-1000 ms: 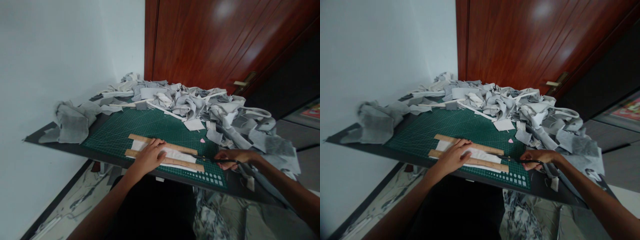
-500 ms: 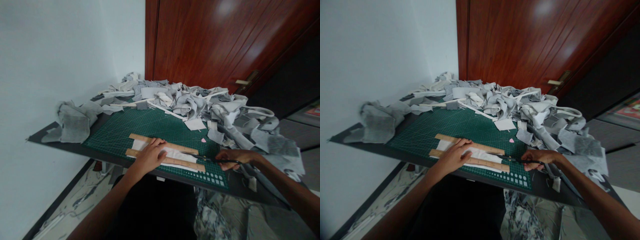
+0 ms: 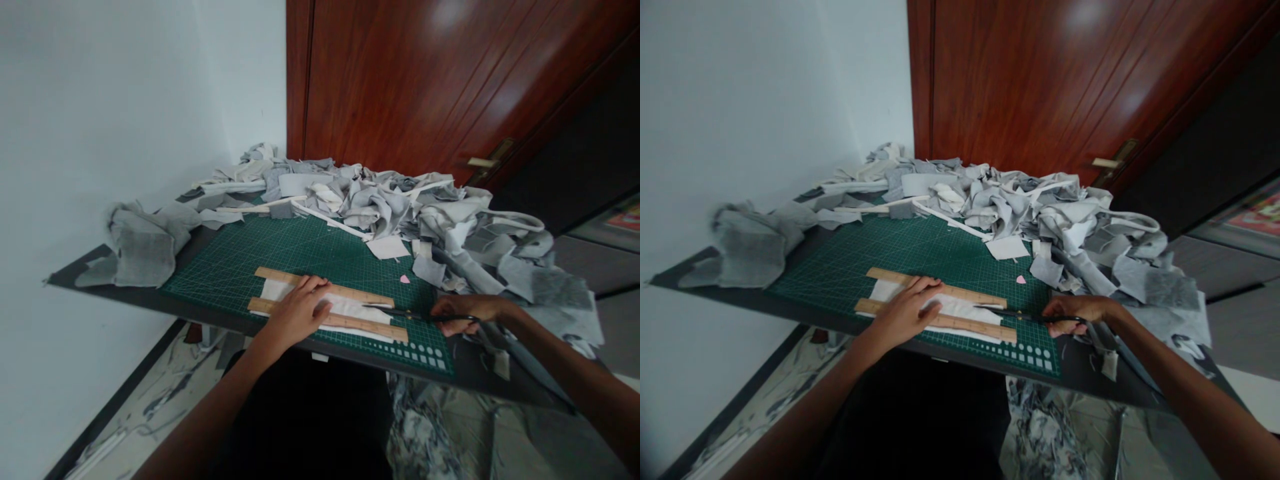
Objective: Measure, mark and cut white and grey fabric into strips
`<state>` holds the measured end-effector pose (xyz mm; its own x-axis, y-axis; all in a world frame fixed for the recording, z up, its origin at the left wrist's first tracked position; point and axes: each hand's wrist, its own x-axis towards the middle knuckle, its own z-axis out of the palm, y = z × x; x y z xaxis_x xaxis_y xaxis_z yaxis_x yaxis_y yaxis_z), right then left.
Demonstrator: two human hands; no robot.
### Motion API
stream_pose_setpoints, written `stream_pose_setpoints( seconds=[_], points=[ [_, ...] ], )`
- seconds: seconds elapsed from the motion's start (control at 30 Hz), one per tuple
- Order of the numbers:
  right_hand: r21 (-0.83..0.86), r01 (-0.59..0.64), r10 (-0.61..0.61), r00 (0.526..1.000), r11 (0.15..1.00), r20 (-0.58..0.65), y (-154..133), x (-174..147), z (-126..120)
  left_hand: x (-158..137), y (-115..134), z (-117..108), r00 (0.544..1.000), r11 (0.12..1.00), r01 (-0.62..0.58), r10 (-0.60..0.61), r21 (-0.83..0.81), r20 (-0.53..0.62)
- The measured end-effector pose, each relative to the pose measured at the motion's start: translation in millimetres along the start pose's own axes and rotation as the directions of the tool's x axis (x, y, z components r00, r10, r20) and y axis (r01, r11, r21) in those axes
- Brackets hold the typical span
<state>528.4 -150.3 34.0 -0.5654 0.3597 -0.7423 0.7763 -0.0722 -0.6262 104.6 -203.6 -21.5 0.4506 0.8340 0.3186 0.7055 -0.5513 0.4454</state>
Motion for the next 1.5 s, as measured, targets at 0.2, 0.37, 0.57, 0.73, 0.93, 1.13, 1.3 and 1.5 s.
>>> stream_pose_setpoints(
  seconds=[0.2, 0.37, 0.57, 0.73, 0.93, 1.13, 1.3, 1.5],
  points=[
    [0.014, -0.001, 0.001, 1.0, 1.0, 0.02, 0, 0, -3, -1, 1, -1, 1.0, 1.0, 0.011, -0.011, 0.001, -0.001],
    [0.055, 0.0, -0.004, 0.998, 0.998, 0.061, 2, 1, -3, -1, 3, -4, 1.0, 1.0, 0.02, -0.02, 0.002, 0.0],
    [0.124, -0.015, -0.001, 0.992, 0.992, 0.13, -4, 5, 5, -1, 4, -4, 1.0, 1.0, 0.021, -0.021, -0.012, -0.008],
    [0.101, -0.018, 0.005, 0.992, 0.995, 0.128, -7, 13, -2, -1, 4, -3, 1.0, 1.0, 0.019, -0.019, -0.015, -0.005],
    [0.081, 0.026, -0.036, 0.991, 0.996, 0.131, -12, 21, -8, -1, 5, -5, 1.0, 1.0, 0.023, -0.023, -0.009, 0.003],
    [0.086, 0.057, -0.065, 0.993, 0.995, 0.097, -9, 25, -7, -1, 4, -4, 1.0, 1.0, 0.018, -0.018, -0.013, -0.002],
    [0.092, 0.063, -0.07, 0.995, 0.994, 0.074, -13, 23, -3, -1, 3, -2, 1.0, 1.0, 0.015, -0.015, -0.001, 0.004],
    [0.112, 0.037, -0.042, 0.998, 0.993, 0.042, -21, 21, 3, 0, 3, -3, 1.0, 1.0, 0.008, -0.008, 0.013, 0.012]
  ],
)
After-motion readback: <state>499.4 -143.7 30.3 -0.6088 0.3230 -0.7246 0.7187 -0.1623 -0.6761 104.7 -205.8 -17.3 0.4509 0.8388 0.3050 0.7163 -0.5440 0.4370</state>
